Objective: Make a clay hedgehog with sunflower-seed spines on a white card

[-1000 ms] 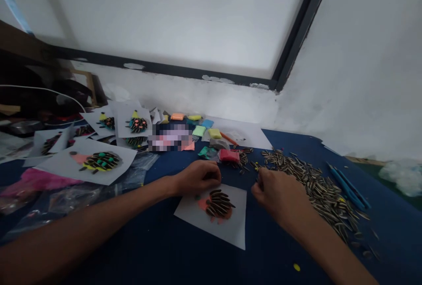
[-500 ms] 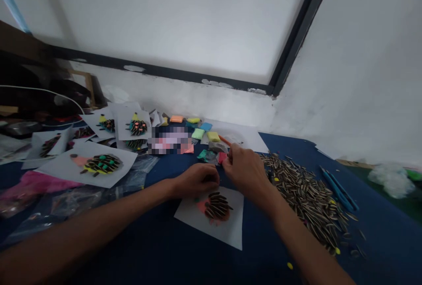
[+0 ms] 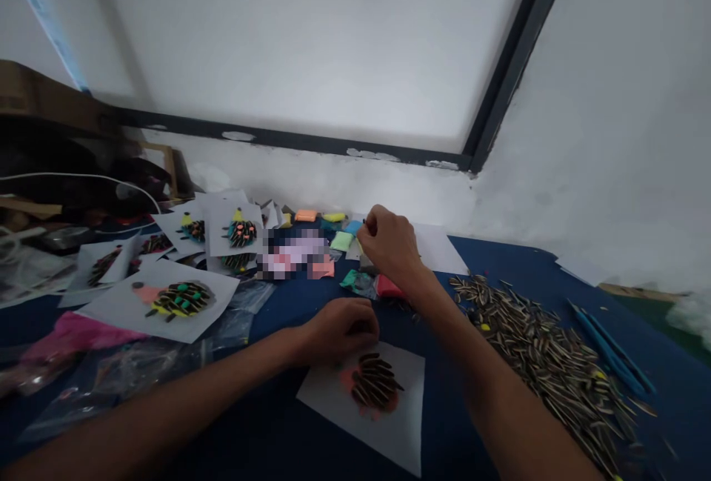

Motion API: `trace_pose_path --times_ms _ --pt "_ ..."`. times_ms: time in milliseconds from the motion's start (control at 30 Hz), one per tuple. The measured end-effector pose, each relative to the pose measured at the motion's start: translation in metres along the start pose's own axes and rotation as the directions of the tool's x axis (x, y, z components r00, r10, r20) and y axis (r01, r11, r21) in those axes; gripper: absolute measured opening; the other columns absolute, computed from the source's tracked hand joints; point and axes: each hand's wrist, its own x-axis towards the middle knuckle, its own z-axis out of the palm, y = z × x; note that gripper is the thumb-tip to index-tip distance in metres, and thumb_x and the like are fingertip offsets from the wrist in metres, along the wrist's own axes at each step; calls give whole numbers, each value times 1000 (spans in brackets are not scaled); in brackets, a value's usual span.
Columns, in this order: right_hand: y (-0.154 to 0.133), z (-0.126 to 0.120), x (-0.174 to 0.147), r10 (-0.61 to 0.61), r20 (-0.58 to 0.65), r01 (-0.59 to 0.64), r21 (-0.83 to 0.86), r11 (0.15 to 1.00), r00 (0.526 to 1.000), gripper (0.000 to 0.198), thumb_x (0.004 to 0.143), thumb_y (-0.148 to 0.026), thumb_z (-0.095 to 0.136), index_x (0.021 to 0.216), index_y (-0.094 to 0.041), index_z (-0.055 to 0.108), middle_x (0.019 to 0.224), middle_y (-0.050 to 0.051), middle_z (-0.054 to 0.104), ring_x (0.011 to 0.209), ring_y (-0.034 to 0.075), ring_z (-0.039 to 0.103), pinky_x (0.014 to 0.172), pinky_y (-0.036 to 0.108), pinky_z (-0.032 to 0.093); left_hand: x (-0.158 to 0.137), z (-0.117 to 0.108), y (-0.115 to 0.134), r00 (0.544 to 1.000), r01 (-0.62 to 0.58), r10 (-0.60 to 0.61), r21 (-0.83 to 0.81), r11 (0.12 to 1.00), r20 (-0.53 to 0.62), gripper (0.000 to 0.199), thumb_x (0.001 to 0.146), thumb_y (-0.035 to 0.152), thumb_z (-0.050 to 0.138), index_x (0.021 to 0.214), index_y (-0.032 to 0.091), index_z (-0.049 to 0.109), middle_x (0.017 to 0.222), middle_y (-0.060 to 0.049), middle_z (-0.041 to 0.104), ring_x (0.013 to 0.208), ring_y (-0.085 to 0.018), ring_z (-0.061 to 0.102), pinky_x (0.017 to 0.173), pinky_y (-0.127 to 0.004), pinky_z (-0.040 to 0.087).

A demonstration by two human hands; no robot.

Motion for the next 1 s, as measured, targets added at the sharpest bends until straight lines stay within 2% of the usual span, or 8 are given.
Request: trace_pose_path --times_ms 167,333,567,733,900,1000 --pt "9 17 14 -15 -38 18 74 997 999 8 77 -23 51 70 -20 53 65 0 61 59 12 51 56 25 29 0 2 -3 999 -23 22 -20 1000 -30 6 74 9 61 74 13 65 79 -2 61 72 -11 55 65 -19 39" --pt "19 25 0 -9 -24 10 53 999 1000 6 76 -23 53 71 -20 53 63 -1 60 57 12 51 55 25 27 1 2 -4 1000 -9 9 -16 1000 -8 6 75 11 61 76 13 66 80 -2 61 72 -11 55 65 -19 39" --pt "14 -2 -54 7 3 -6 -108 994 1000 6 80 -24 51 77 -20 54 64 1 61 56 13 51 53 26 22 1 1 -2 1000 8 -8 -3 1000 -4 6 74 10 60 76 13 65 77 -2 60 70 -11 54 64 -20 39" --pt "8 -20 -108 -5 -6 3 -202 979 1000 10 83 -25 47 76 -20 53 62 0 60 52 13 52 51 25 21 0 2 0 1000 13 -14 -21 1000 -25 5 73 9 60 73 13 63 75 -1 60 69 -11 53 64 -20 39" --pt "19 -28 -165 -8 -65 -8 -244 970 998 15 83 -24 43 70 -21 49 60 -1 58 49 13 54 47 24 24 -1 1 1 1000 14 -14 -18 1000 -16 4 74 11 61 74 12 65 77 -2 61 69 -11 55 64 -21 40" --pt "24 -30 -181 -22 -66 6 -225 974 998 14 84 -23 43 71 -21 49 62 -1 57 50 12 55 48 22 31 -1 0 1 1000 20 -21 -19 1000 -18 4 75 11 61 74 13 65 77 -2 61 69 -11 55 63 -21 39"
